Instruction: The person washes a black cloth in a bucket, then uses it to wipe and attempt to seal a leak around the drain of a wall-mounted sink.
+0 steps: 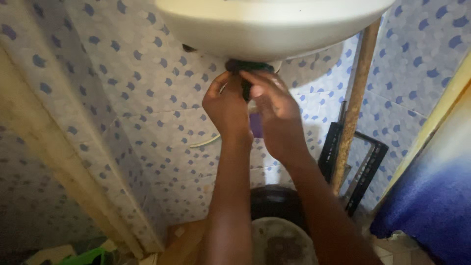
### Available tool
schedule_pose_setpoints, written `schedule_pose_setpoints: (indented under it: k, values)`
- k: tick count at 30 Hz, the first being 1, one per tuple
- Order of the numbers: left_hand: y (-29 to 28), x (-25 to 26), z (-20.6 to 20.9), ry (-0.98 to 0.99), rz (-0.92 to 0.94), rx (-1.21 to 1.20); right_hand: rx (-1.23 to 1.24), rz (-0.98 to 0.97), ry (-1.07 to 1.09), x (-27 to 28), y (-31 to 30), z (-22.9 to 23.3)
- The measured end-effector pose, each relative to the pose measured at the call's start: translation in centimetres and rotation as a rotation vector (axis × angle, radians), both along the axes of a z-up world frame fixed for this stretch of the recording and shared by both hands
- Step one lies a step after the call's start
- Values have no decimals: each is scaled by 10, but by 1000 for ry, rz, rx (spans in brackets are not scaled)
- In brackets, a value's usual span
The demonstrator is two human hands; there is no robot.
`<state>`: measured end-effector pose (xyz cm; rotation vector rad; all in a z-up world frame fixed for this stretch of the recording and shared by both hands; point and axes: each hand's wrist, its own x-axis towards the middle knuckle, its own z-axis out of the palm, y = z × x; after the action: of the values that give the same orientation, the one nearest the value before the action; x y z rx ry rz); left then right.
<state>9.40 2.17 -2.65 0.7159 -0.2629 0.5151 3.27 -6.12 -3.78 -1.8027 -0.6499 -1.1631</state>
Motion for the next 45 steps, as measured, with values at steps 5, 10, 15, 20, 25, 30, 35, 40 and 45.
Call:
schedule_pose_setpoints:
  k: [5,10,15,20,25,30,35,40,45]
  values:
    - [-24,-5,-10,-55,34,298,424,118,-113,4,-13,-10]
    - [-25,3,-11,-60,73,189,263,225,-88,10,-25,-2]
    - [-31,-12,-4,-134,352,-50,-48,-17,-217,3,-37,-6]
    - [-55,-26,-13,-212,336,149,218,106,-318,20,-40,-9]
    - [-70,-29,-8,-373,-38,65,428,359,-312,25,-55,-15]
    - [-53,-21,0,-97,77,2,418,404,-242,34,-46,-14]
    - [-45,-6,-3,38,36,-219,140,179,-156,21,-37,-12]
    - [-51,-3,-9,47,-81,63,452,220,10,29,-34,-11]
    - [-45,5,-11,-74,-184,-49,452,391,-81,46,-30,-18]
